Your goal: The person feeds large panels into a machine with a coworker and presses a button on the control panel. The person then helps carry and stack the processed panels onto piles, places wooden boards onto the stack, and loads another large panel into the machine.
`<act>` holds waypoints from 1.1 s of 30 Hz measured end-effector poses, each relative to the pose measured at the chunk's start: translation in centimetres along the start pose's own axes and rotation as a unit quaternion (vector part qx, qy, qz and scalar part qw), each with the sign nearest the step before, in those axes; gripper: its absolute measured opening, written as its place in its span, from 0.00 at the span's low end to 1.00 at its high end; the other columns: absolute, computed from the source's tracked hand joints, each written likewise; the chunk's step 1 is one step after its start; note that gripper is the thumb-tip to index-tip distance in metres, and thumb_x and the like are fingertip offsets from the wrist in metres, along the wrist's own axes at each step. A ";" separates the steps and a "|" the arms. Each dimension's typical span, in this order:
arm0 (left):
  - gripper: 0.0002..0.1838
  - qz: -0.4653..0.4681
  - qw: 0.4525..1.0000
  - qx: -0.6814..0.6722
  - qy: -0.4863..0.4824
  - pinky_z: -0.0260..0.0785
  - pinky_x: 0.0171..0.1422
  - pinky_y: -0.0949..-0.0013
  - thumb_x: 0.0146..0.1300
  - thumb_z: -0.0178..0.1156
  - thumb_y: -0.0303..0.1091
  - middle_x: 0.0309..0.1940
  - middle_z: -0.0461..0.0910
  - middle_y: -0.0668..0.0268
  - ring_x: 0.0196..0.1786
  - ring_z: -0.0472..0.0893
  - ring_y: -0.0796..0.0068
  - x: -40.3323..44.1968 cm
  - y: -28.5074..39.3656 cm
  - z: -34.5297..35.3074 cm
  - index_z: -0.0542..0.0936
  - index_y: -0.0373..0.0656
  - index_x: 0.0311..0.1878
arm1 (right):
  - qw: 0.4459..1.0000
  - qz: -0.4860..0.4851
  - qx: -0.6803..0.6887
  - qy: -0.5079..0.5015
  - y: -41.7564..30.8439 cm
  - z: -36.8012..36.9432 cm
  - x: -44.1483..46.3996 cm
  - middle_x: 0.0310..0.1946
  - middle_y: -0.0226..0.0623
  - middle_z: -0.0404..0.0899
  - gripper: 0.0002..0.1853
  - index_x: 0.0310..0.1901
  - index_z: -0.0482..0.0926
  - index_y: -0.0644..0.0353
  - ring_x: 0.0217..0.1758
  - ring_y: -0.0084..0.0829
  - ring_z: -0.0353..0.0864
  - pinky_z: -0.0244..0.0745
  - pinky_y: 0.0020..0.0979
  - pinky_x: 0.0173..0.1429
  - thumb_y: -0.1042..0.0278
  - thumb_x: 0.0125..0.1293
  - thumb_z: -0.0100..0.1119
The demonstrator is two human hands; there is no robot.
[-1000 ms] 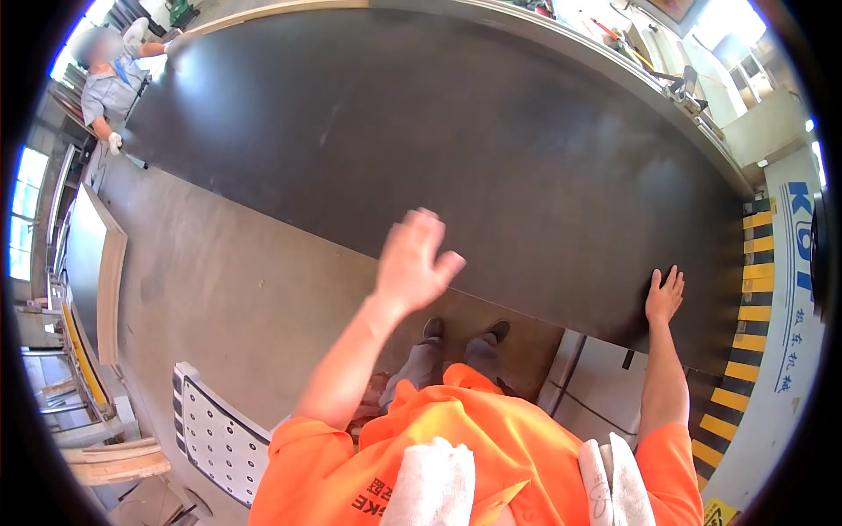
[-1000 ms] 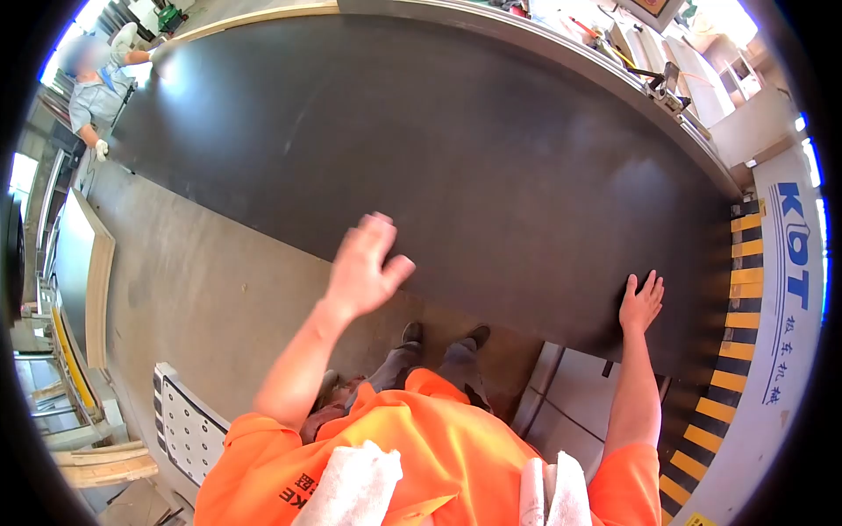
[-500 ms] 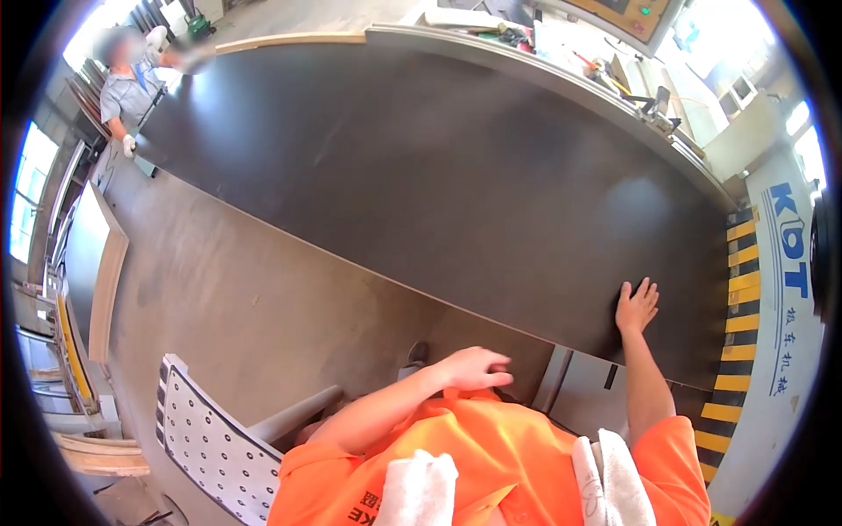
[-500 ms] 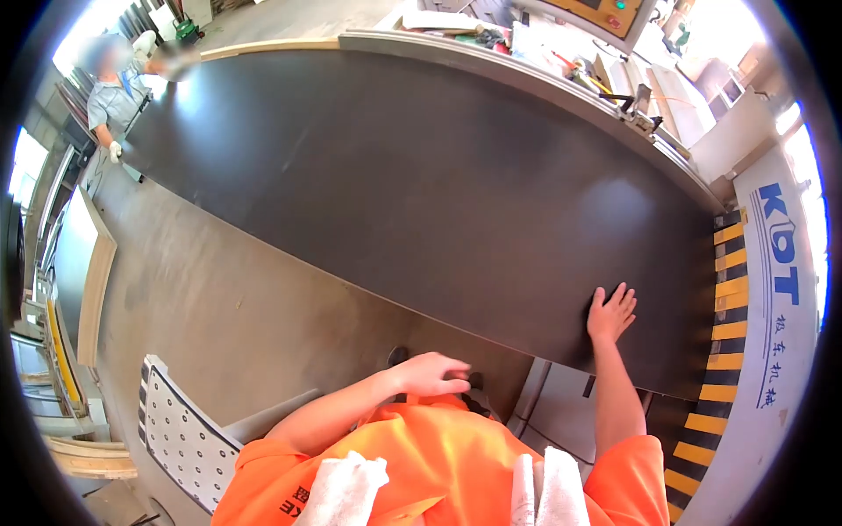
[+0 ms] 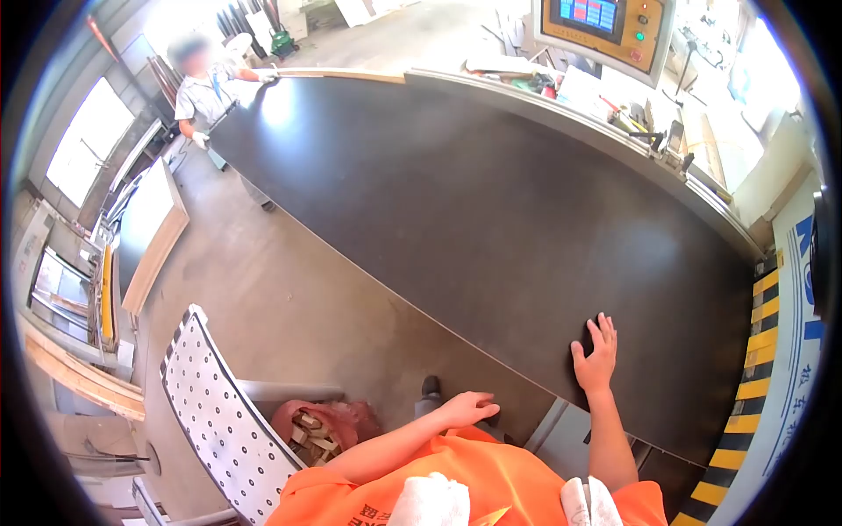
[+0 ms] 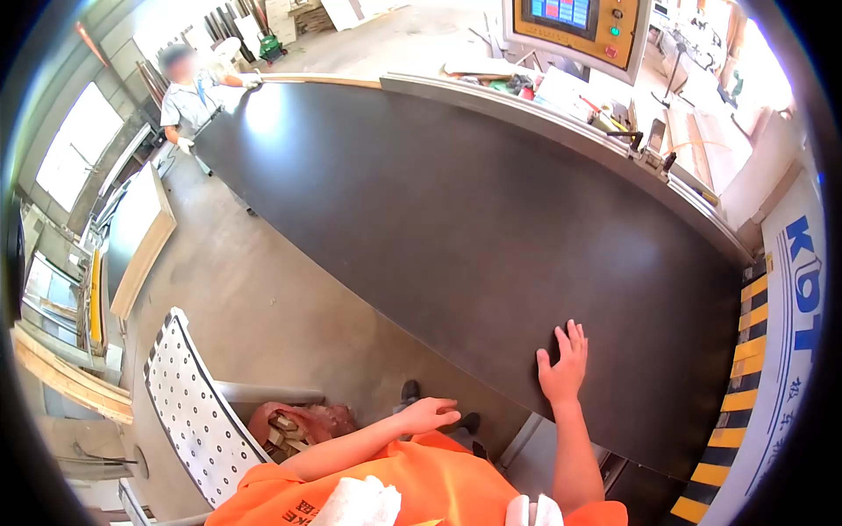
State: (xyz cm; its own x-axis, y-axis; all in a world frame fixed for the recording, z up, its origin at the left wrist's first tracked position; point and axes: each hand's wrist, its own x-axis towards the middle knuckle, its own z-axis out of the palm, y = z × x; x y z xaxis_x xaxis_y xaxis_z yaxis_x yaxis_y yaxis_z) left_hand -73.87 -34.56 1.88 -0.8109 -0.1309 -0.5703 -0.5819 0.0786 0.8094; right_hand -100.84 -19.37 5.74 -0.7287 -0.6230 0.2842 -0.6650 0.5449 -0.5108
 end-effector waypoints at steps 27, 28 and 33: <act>0.20 0.001 0.744 -0.571 0.348 0.75 0.58 0.57 0.60 0.70 0.40 0.48 0.83 0.61 0.49 0.82 0.66 1.7 -0.7 -1.9 0.82 0.35 0.49 | 0.937 0.290 -0.172 0.095 26.0 -16.3 -15.9 0.73 0.49 0.60 0.28 0.66 0.69 0.64 0.76 0.47 0.58 0.52 0.42 0.78 0.65 0.65 0.60; 0.20 -0.016 0.729 -0.568 0.382 0.73 0.59 0.56 0.60 0.70 0.40 0.48 0.83 0.59 0.50 0.81 0.66 2.2 -2.4 -4.0 0.82 0.34 0.49 | 0.926 0.318 -0.182 0.094 27.1 -17.2 -16.1 0.72 0.50 0.60 0.29 0.67 0.68 0.64 0.76 0.48 0.58 0.52 0.43 0.78 0.63 0.66 0.60; 0.20 0.071 0.660 -0.574 0.481 0.72 0.58 0.59 0.62 0.68 0.41 0.46 0.83 0.58 0.49 0.80 0.63 0.5 -6.1 -15.9 0.81 0.34 0.49 | 0.902 0.378 -0.195 0.071 26.8 -19.7 -16.7 0.70 0.55 0.63 0.34 0.65 0.69 0.67 0.73 0.50 0.62 0.56 0.44 0.76 0.58 0.61 0.67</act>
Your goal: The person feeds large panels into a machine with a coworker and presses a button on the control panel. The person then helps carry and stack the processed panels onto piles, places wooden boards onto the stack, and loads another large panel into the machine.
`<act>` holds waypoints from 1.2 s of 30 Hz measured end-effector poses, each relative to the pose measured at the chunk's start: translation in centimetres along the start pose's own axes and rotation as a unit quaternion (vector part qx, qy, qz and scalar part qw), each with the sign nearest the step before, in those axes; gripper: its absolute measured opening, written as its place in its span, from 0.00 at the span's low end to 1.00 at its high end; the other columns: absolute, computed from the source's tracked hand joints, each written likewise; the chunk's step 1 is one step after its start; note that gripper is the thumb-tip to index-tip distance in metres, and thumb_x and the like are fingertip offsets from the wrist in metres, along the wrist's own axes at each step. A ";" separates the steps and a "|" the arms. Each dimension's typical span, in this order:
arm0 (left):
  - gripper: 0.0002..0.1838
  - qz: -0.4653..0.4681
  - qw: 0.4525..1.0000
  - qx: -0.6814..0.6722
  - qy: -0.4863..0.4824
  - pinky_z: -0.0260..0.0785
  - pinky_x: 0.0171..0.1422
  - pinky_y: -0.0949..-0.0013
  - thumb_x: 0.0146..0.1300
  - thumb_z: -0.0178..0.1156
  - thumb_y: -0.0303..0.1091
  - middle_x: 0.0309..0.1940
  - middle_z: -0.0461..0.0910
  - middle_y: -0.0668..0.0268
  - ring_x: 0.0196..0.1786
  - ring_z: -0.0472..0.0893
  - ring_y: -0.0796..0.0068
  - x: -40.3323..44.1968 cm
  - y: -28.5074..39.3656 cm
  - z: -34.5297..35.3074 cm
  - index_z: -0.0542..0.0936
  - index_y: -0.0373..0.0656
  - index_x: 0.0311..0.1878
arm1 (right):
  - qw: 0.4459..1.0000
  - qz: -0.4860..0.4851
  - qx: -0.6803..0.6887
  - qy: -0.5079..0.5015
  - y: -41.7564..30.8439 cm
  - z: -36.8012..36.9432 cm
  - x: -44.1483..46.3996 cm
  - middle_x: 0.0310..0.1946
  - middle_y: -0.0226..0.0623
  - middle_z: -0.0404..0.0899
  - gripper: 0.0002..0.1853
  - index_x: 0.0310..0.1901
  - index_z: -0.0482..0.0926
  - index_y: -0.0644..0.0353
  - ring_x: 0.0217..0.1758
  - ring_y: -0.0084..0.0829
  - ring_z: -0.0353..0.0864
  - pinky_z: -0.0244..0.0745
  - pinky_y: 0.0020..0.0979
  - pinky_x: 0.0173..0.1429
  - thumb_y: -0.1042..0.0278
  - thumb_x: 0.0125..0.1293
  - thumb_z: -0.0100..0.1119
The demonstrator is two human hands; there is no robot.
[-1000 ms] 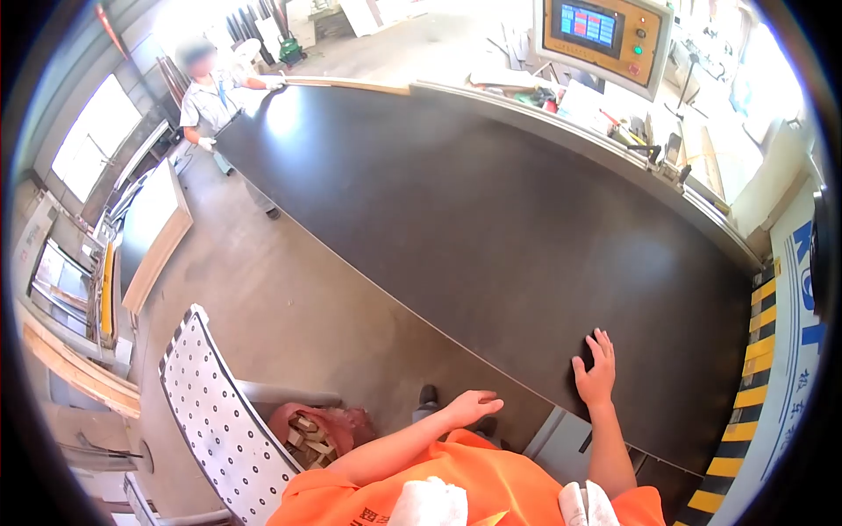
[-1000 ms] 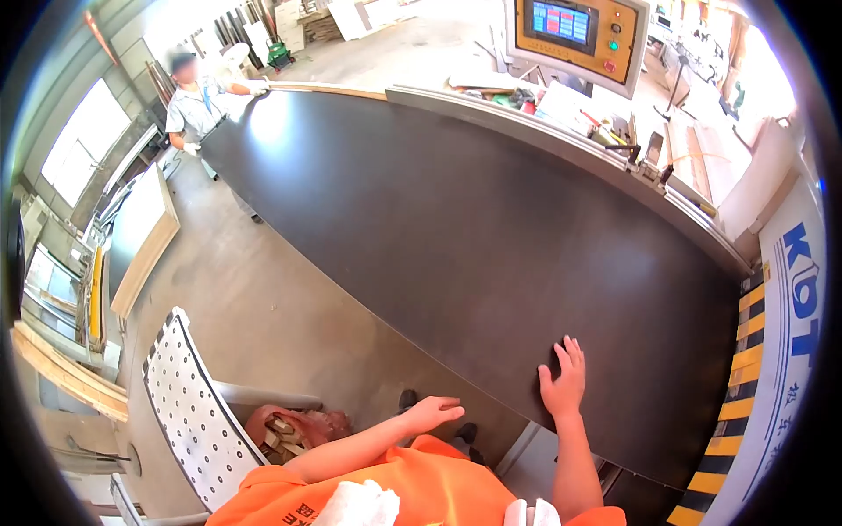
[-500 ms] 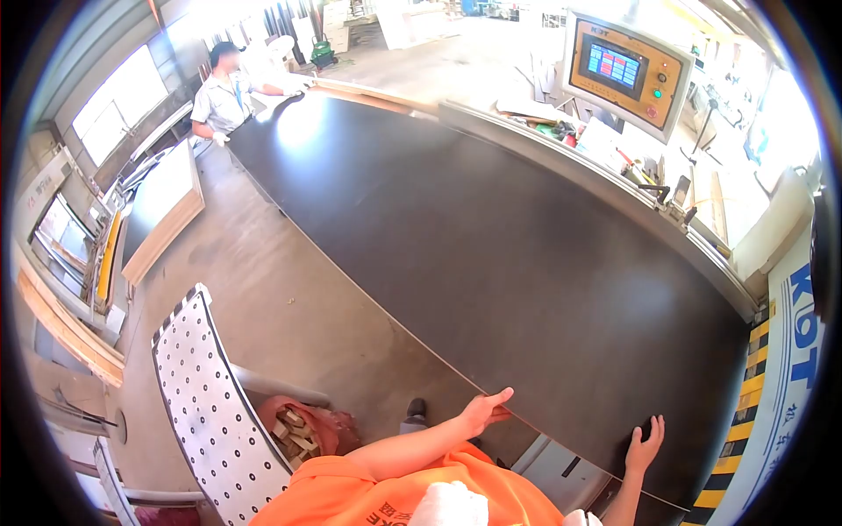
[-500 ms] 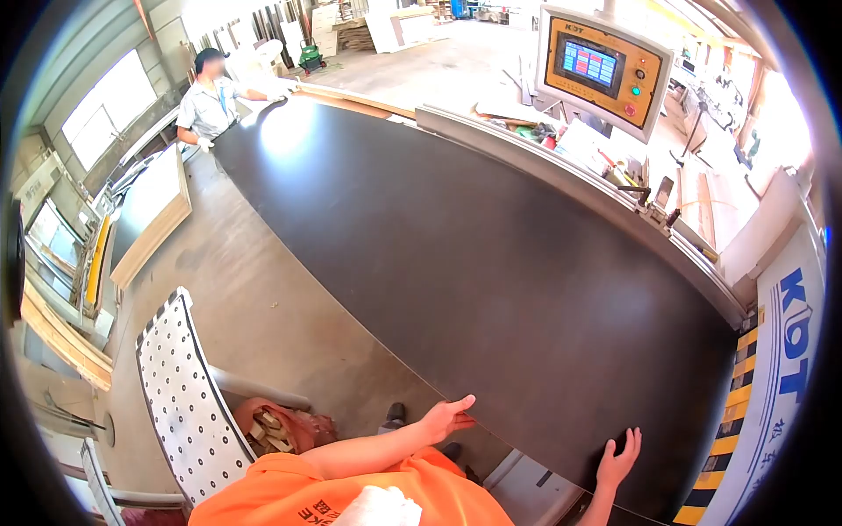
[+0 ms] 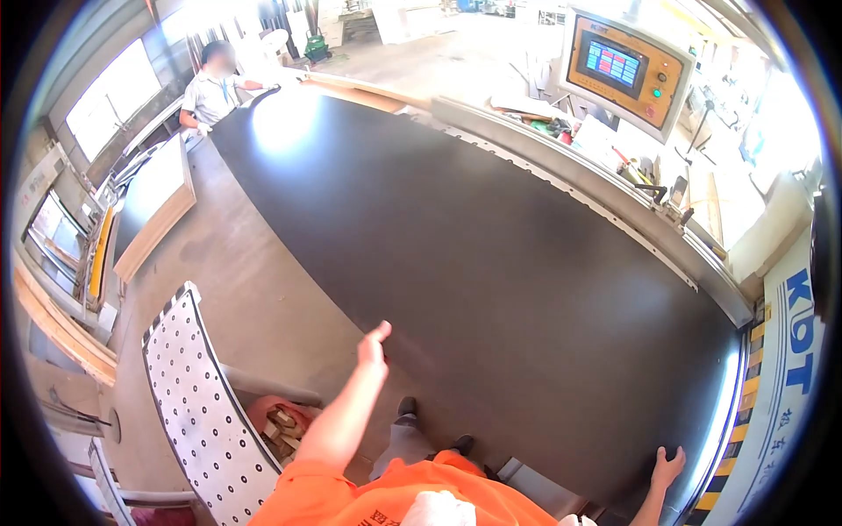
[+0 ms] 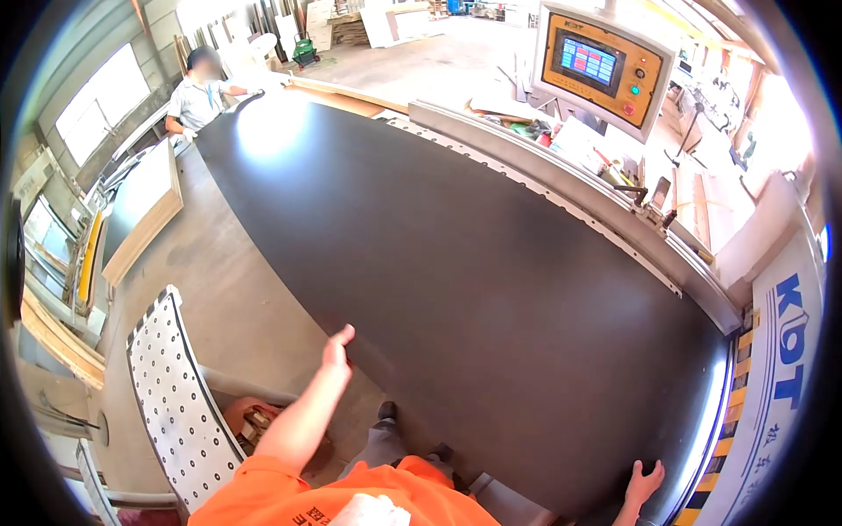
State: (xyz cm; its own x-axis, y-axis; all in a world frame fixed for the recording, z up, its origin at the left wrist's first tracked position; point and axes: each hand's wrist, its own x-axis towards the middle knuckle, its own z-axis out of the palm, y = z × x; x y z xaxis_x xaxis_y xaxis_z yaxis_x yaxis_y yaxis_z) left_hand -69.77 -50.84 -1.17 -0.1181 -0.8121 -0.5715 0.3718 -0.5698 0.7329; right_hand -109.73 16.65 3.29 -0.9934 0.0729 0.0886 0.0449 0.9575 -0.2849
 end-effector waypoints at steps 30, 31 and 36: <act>0.21 -0.187 0.961 -0.171 -0.112 0.72 0.61 0.57 0.66 0.64 0.35 0.54 0.80 0.58 0.55 0.79 0.63 3.6 8.5 -0.4 0.75 0.34 0.59 | 0.807 -0.130 0.348 -0.459 -66.6 13.9 -22.3 0.34 0.39 0.81 0.14 0.47 0.79 0.72 0.34 0.29 0.83 0.81 0.29 0.39 0.72 0.62 0.65; 0.19 -0.187 0.968 -0.147 -0.080 0.75 0.57 0.57 0.66 0.64 0.34 0.50 0.81 0.58 0.51 0.81 0.62 5.3 10.7 -0.7 0.77 0.33 0.55 | 0.789 -0.113 0.362 -0.484 -68.8 14.4 -23.5 0.38 0.40 0.81 0.18 0.51 0.77 0.72 0.37 0.30 0.83 0.82 0.29 0.42 0.71 0.63 0.65; 0.16 -0.175 0.974 -0.145 -0.005 0.76 0.50 0.59 0.60 0.70 0.30 0.42 0.82 0.61 0.44 0.83 0.63 15.2 19.4 -3.3 0.79 0.37 0.48 | 0.656 0.025 0.458 -0.600 -80.5 19.2 -29.3 0.46 0.43 0.79 0.22 0.58 0.73 0.68 0.41 0.33 0.81 0.79 0.39 0.49 0.65 0.67 0.62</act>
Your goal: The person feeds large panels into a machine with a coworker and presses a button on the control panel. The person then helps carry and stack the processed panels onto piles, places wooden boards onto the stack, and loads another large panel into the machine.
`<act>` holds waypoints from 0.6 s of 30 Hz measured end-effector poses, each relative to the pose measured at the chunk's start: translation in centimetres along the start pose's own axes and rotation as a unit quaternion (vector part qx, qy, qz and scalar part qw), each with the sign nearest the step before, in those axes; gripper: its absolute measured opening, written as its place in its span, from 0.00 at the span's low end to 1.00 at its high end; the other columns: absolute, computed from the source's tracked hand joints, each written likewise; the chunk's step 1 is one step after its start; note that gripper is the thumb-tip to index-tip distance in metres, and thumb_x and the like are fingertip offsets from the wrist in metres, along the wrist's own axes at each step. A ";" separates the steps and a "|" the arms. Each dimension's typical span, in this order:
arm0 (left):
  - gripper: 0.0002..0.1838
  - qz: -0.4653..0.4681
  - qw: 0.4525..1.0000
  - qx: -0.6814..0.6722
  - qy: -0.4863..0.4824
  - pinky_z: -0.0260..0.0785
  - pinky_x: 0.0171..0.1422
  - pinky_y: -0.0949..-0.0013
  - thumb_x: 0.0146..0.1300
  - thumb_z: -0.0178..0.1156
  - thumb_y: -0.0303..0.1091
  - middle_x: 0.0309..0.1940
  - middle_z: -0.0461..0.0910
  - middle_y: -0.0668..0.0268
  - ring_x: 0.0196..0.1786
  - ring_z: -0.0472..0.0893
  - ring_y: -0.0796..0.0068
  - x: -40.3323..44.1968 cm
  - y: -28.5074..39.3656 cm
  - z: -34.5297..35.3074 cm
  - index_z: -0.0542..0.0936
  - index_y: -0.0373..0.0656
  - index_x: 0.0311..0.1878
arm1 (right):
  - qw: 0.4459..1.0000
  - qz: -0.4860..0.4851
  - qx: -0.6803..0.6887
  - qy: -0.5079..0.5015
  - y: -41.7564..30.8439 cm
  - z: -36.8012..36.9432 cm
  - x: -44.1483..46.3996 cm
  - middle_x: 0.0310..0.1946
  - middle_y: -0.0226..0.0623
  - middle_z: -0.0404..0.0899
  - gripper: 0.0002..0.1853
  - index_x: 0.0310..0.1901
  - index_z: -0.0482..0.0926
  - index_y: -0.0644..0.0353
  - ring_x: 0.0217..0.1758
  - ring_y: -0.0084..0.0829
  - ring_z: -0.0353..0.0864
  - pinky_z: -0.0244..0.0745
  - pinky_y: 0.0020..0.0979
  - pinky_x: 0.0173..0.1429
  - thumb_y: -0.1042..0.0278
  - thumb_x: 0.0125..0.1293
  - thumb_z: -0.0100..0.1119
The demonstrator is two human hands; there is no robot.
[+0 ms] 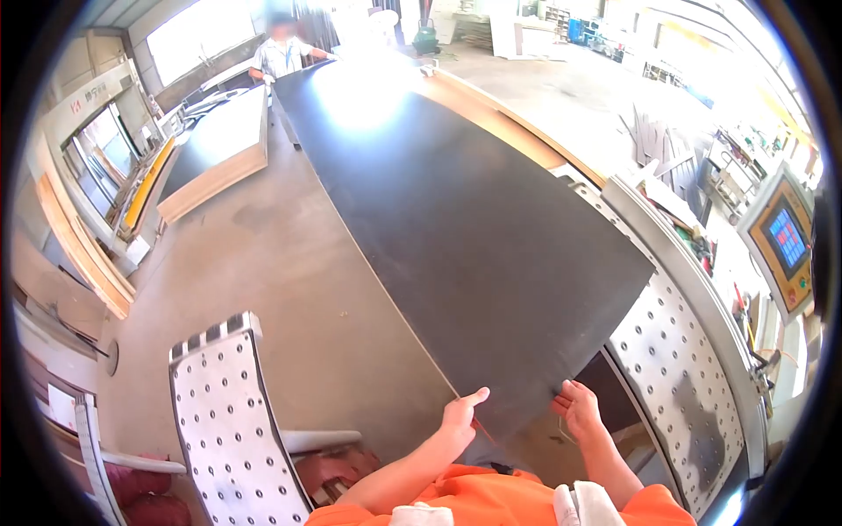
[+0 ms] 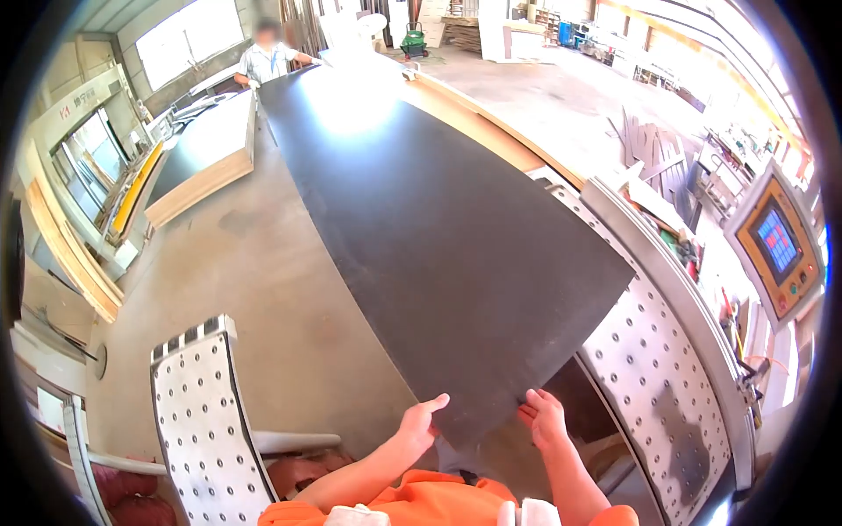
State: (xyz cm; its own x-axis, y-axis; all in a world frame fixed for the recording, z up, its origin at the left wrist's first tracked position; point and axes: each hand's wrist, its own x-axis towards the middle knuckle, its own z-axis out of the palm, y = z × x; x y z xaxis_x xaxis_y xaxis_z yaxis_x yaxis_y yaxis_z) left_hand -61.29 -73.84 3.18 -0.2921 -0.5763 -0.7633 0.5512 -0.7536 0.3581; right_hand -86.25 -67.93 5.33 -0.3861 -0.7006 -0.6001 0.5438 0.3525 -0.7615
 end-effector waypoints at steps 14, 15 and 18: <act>0.16 0.031 0.995 -0.046 0.078 0.73 0.61 0.59 0.61 0.65 0.28 0.48 0.83 0.58 0.52 0.82 0.62 15.4 35.7 -0.3 0.80 0.33 0.51 | 0.975 0.214 0.024 -0.043 -4.8 35.8 22.6 0.43 0.37 0.82 0.08 0.47 0.77 0.62 0.45 0.36 0.81 0.77 0.42 0.51 0.71 0.69 0.60; 0.16 0.039 0.995 -0.051 0.074 0.74 0.60 0.59 0.60 0.66 0.27 0.47 0.83 0.58 0.51 0.82 0.61 16.6 38.2 -1.0 0.80 0.33 0.50 | 0.973 0.221 0.036 -0.048 -4.9 38.6 23.6 0.44 0.38 0.82 0.08 0.48 0.77 0.62 0.46 0.36 0.81 0.77 0.43 0.53 0.72 0.69 0.59; 0.17 0.040 0.995 -0.051 0.075 0.74 0.60 0.59 0.59 0.66 0.26 0.48 0.83 0.57 0.52 0.82 0.61 20.9 46.0 -3.1 0.79 0.31 0.52 | 0.970 0.235 0.036 -0.056 -5.5 46.9 27.3 0.46 0.39 0.81 0.10 0.50 0.77 0.63 0.50 0.39 0.81 0.76 0.45 0.60 0.71 0.69 0.57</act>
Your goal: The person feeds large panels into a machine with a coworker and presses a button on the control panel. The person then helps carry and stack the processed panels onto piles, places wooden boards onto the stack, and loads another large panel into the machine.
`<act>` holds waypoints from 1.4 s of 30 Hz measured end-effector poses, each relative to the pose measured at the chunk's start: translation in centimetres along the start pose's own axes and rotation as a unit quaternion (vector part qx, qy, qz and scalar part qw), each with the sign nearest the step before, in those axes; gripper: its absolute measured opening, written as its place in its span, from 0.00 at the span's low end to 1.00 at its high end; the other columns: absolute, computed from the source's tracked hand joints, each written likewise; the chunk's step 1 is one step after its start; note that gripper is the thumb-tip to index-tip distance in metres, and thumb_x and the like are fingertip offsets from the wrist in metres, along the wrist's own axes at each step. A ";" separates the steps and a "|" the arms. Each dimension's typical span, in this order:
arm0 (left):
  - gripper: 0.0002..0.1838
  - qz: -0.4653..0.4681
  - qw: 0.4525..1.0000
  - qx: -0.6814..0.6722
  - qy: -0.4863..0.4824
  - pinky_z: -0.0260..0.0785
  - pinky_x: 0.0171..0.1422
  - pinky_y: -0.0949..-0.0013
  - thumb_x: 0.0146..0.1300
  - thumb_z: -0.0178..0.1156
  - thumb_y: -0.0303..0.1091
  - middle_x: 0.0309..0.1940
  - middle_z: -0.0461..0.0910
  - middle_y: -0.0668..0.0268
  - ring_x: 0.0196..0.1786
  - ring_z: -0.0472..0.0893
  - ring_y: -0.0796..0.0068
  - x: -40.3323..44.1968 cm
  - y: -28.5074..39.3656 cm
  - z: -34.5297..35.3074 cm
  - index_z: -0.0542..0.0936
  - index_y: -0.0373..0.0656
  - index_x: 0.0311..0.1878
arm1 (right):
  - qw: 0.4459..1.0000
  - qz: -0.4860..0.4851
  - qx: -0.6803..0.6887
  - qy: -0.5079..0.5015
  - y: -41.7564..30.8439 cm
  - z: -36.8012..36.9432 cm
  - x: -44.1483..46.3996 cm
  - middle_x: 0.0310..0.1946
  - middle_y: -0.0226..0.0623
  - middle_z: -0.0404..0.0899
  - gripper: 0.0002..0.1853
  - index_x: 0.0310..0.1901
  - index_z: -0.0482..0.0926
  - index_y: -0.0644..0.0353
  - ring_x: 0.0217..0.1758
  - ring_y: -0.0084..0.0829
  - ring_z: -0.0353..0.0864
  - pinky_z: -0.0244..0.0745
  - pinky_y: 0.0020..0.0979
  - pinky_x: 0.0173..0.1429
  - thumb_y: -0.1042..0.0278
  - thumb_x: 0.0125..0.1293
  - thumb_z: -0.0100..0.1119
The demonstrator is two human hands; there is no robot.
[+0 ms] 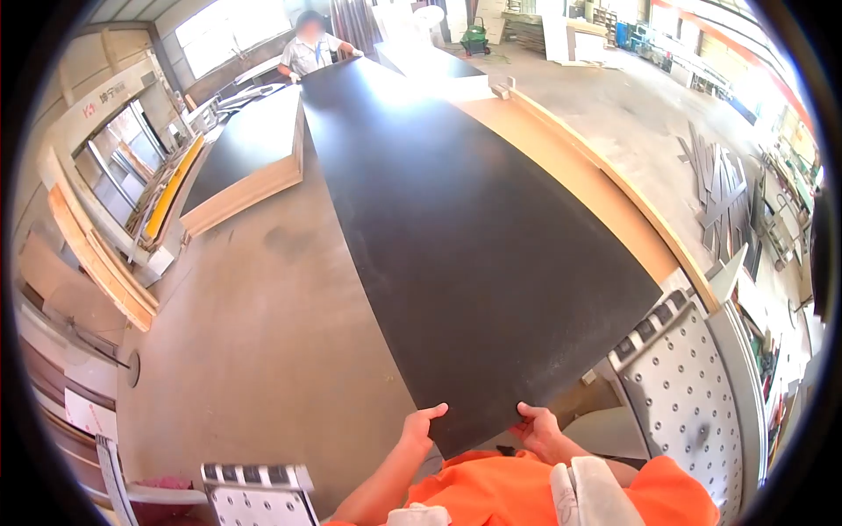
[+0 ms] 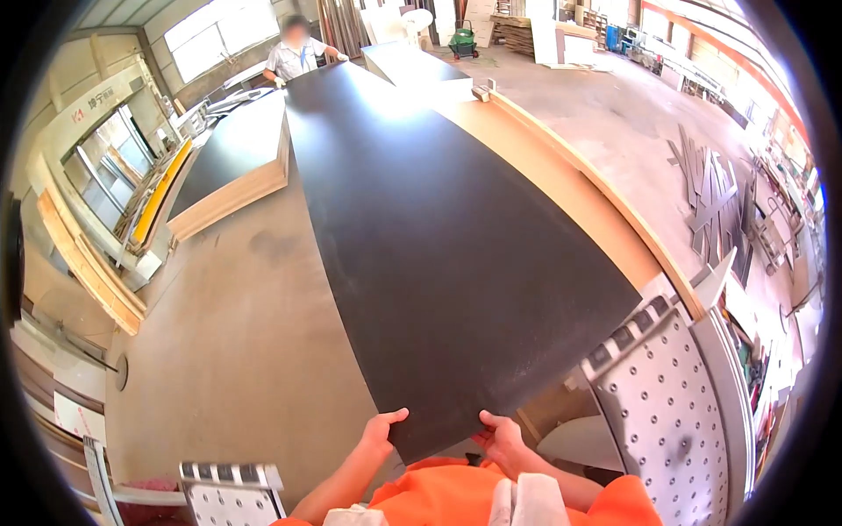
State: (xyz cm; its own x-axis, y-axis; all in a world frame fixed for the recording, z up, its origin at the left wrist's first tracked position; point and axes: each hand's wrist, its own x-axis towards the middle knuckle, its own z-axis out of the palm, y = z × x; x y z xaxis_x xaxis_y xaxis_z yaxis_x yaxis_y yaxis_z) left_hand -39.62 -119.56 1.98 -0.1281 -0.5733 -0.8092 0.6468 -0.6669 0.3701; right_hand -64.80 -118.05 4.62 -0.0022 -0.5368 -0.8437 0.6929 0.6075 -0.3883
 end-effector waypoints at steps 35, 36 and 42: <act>0.25 0.111 0.982 0.054 0.143 0.75 0.60 0.55 0.52 0.69 0.25 0.49 0.82 0.52 0.50 0.82 0.55 41.5 101.0 -6.0 0.78 0.27 0.55 | 0.990 0.130 0.028 0.054 -22.8 88.8 57.7 0.68 0.35 0.69 0.25 0.61 0.74 0.55 0.68 0.48 0.66 0.63 0.57 0.66 0.48 0.69 0.54; 0.25 0.120 0.981 0.068 0.137 0.75 0.60 0.55 0.52 0.69 0.25 0.49 0.82 0.52 0.50 0.83 0.55 43.3 103.5 -5.4 0.78 0.27 0.55 | 0.988 0.134 0.039 0.067 -24.3 91.2 59.2 0.68 0.34 0.69 0.25 0.61 0.73 0.55 0.69 0.46 0.66 0.63 0.58 0.66 0.50 0.69 0.55; 0.29 0.095 0.984 0.068 0.132 0.74 0.62 0.53 0.51 0.70 0.27 0.52 0.81 0.53 0.54 0.81 0.55 54.6 115.2 -0.3 0.76 0.30 0.58 | 0.986 0.135 0.067 0.071 -33.6 103.6 68.7 0.71 0.36 0.66 0.26 0.62 0.72 0.57 0.71 0.46 0.63 0.59 0.54 0.71 0.49 0.69 0.56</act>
State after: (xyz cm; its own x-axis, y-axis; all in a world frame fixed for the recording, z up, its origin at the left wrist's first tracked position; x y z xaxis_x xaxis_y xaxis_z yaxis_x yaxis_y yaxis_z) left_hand 28.11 -227.55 0.31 0.1981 -0.5620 -0.8030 0.5314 -0.6269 0.5698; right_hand -13.50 -236.01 -1.95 0.1013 -0.2724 -0.9568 0.7713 0.6290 -0.0974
